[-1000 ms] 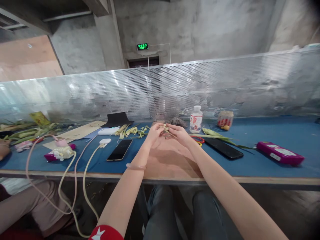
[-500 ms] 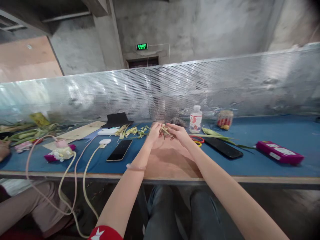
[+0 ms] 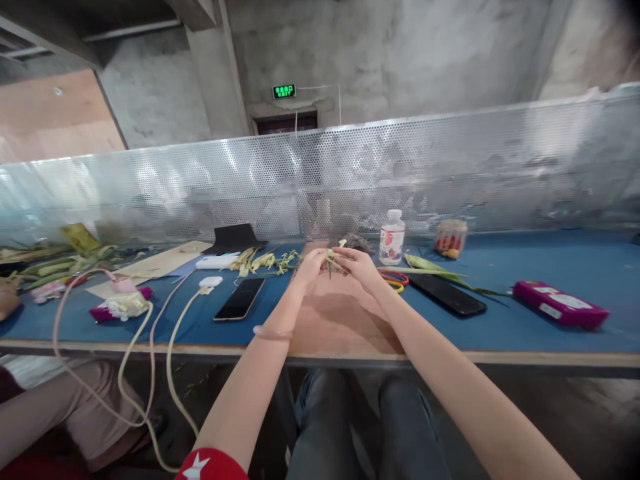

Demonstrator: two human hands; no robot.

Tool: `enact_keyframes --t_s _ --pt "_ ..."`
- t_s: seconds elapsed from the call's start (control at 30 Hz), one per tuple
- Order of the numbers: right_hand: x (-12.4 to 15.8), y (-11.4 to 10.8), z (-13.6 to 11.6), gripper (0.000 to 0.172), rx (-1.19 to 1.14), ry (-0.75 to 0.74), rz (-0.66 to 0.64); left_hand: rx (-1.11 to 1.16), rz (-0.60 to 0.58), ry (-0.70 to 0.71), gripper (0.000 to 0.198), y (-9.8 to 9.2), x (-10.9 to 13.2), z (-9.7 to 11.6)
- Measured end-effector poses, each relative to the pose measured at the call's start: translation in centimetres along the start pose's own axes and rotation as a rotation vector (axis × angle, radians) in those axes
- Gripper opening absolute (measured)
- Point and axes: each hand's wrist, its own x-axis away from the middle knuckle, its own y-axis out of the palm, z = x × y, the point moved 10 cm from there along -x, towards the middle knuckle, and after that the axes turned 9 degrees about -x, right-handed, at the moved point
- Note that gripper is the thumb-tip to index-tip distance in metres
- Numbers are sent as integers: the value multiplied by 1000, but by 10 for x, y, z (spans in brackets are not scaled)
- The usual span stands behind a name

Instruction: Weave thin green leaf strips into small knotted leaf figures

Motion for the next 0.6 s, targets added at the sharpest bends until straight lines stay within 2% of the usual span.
enact_keyframes --t_s 0.17,0.43,0.6 --pt "1 -3 -6 48 68 -35 40 -23 13 25 18 -2 4 10" --pt "4 0 -11 49 168 -72 26 -78 82 80 25 -12 5 17" --pt "4 8 -9 56 209 -50 -37 -96 153 83 26 -21 5 16"
